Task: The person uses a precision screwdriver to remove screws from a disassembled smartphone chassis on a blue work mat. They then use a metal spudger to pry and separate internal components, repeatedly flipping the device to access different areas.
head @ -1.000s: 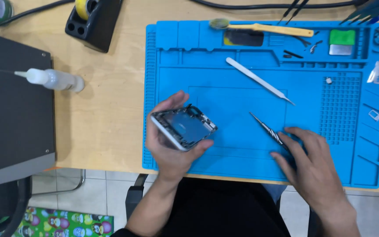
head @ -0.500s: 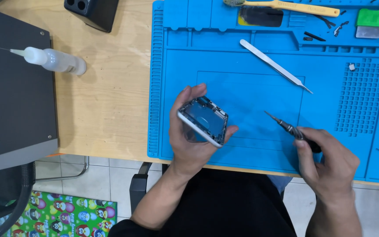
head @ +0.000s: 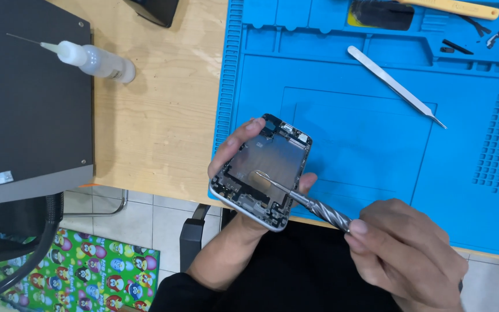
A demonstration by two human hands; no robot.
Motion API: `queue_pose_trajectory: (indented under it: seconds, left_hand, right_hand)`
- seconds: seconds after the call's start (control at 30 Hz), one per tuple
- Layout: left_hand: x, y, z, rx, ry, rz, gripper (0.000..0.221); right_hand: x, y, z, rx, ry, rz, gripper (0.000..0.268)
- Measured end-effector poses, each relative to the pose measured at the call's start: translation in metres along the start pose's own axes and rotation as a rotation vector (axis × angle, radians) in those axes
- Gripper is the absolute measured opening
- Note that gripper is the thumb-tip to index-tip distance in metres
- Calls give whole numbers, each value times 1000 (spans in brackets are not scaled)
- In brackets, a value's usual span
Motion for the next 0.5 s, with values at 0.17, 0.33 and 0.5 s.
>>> queue_pose_trajectory:
  seconds: [0.17, 0.33, 0.5]
  left_hand:
    - [-2, 1, -3, -4, 34, -25, 89]
    - [-1, 0, -3, 18, -10, -24, 92]
    - [-3, 0, -1, 11, -83, -44, 89]
  right_hand:
    - [-7, 0, 19, -61, 93, -88, 21]
    - [-6, 8, 27, -93, 125, -125, 19]
    - [-4, 19, 26, -90, 119, -136, 14]
Point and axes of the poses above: each hand's wrist, its own y-axis towards the middle knuckle, its own z-axis out of the palm, x = y × z, the point moved 3 cm from there along y, towards the middle knuckle
